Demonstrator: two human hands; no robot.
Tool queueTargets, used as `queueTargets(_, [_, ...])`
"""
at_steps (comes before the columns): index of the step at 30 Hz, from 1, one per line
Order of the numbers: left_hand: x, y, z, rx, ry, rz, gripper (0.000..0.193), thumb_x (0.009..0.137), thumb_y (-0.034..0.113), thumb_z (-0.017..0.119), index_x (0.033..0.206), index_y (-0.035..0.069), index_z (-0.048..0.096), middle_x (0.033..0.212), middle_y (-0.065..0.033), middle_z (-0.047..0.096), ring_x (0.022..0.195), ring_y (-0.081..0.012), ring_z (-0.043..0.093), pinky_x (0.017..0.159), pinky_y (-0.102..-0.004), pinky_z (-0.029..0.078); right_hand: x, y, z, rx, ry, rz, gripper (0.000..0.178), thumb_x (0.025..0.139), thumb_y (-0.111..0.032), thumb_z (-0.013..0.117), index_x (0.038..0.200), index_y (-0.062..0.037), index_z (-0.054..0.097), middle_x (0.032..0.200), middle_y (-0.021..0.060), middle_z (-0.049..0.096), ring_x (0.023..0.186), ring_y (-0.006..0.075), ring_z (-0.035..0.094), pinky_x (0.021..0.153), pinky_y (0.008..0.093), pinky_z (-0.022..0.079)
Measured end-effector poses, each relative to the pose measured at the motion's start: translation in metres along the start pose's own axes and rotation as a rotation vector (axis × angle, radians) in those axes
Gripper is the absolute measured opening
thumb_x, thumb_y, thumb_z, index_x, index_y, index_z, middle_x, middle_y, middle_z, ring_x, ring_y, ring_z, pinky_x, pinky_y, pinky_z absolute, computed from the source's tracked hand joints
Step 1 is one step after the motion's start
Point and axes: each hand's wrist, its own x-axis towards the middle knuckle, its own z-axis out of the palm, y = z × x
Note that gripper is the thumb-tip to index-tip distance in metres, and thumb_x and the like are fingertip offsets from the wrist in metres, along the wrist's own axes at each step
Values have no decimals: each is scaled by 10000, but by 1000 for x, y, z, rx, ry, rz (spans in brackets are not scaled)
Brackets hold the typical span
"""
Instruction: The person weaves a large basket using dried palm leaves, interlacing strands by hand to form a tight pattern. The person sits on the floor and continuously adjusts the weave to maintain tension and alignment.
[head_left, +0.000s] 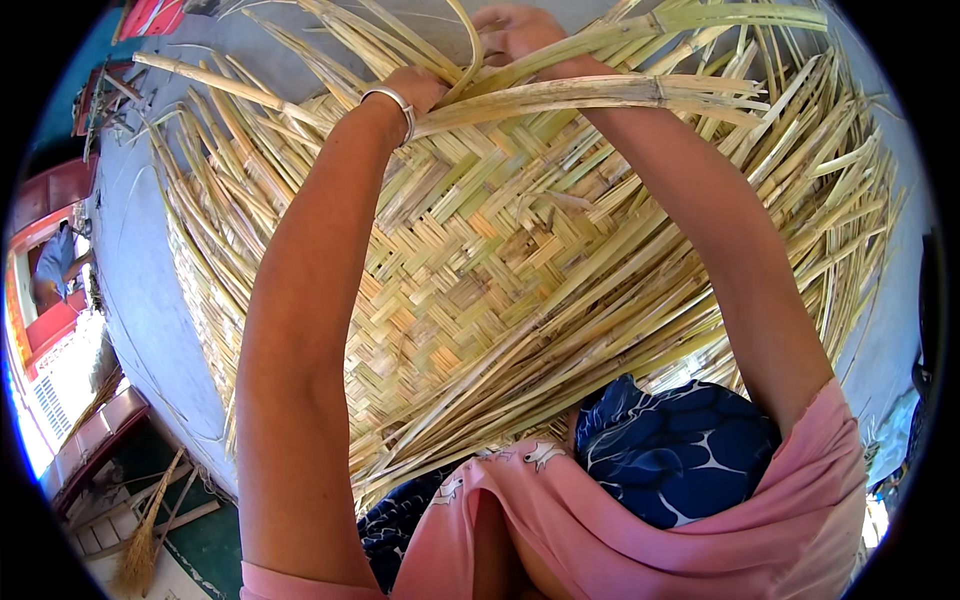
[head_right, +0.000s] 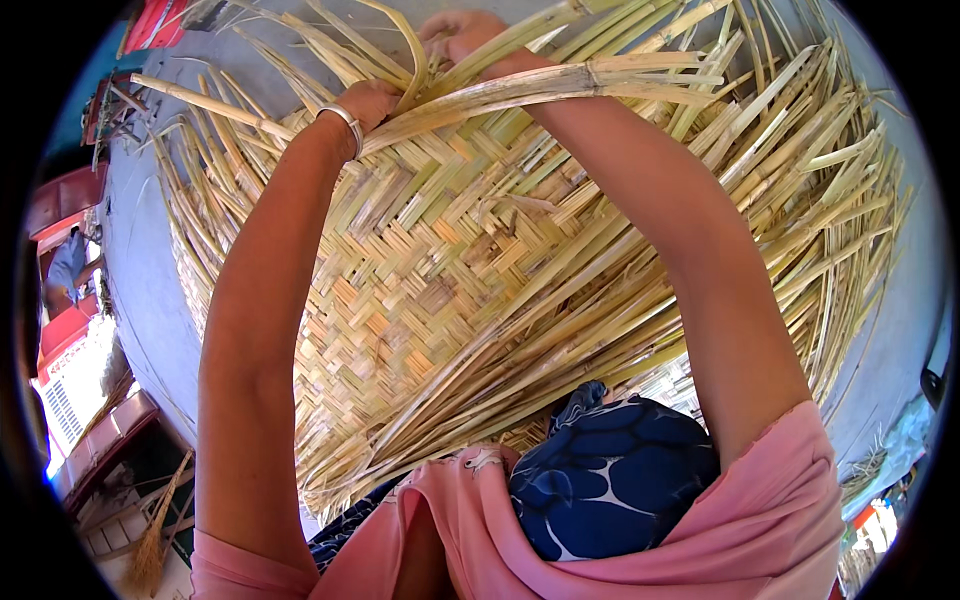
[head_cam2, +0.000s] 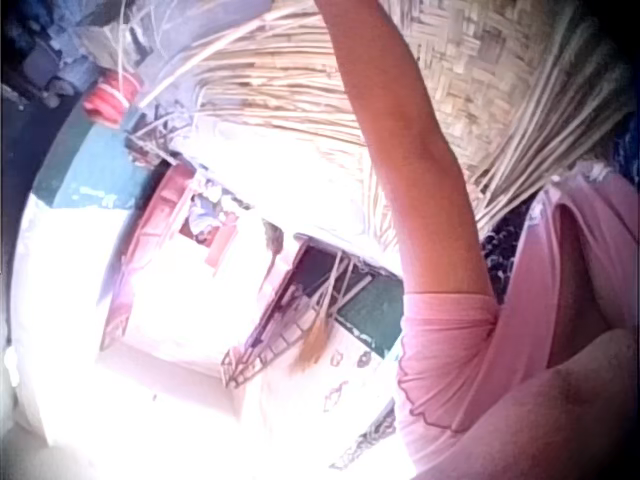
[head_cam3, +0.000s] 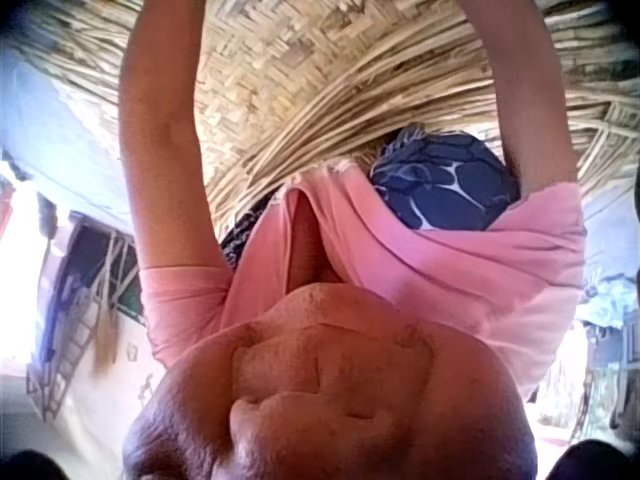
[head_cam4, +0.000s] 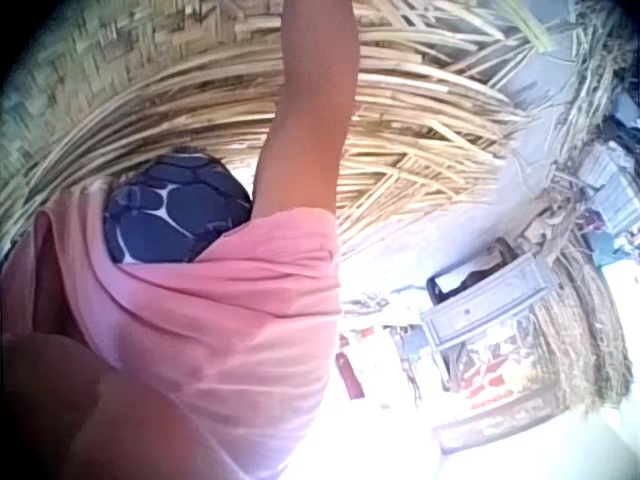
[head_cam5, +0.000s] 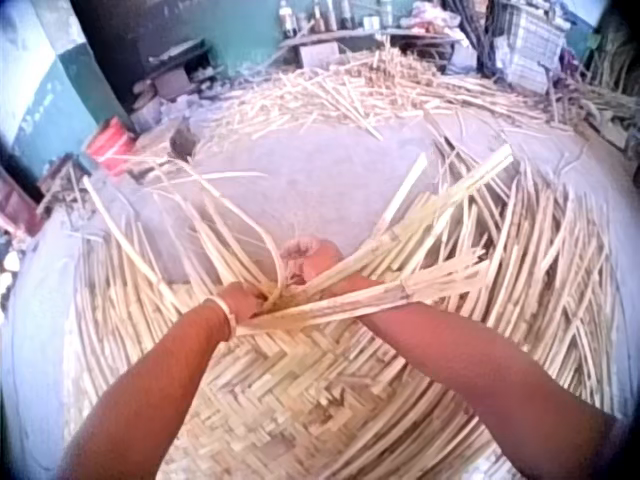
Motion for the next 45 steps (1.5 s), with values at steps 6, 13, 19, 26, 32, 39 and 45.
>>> queueTargets(6, [-21,15,-16,512,-7,105,316,869,201,432,1112,128,620,1072,-111,624,963,-299,589,842,-343,464,-75,-48,23,-673,386,-82,223,809,-167,616,964,-8,613,834,64,638,764,148,605,711,273,485])
queueTargets(13, [-33,33,-25,686,137,59,334,886,218,396,1111,116,620,1106,-132,607,1017,-299,570,887,-348,444,-64,-12,-11,-838,559,-56,320,709,-287,637,752,30,631,776,249,613,745,380,607,691,410,489])
queueTargets(19, [-47,39,-36,398,140,-60,354,852,267,461,1085,60,627,1024,-143,635,941,-252,596,837,-324,458,-67,-64,-19,-56,369,-209,247,830,-67,570,1071,-19,539,845,30,572,754,129,554,662,256,471])
queueTargets(26, [-61,55,-43,-389,-44,-218,356,822,243,567,1074,-3,613,900,-74,638,763,-118,596,659,-261,493,-81,-85,-49,-1112,575,-664,174,805,-132,587,945,-31,608,822,74,599,736,197,577,676,296,477])
queueTargets(32, [-50,36,-36,-280,50,-176,392,766,223,665,1061,-27,605,911,-84,638,756,-129,596,693,-255,485,-90,-53,-30,-980,181,-87,245,815,-12,556,1056,-32,593,927,84,644,714,156,617,626,288,508])
queueTargets(39, [-74,71,-15,30,268,-126,302,757,304,645,904,42,682,829,-145,663,759,-244,627,729,-324,478,-54,-60,14,-592,132,177,272,820,-149,525,1016,27,594,923,207,641,736,282,649,696,365,510])
queueTargets(45, [-89,78,-10,73,556,-188,306,762,302,633,881,23,669,778,-163,651,729,-302,625,701,-375,479,-6,-52,30,-993,-42,-64,380,829,-234,567,1132,-6,570,878,116,620,736,174,576,675,296,464])
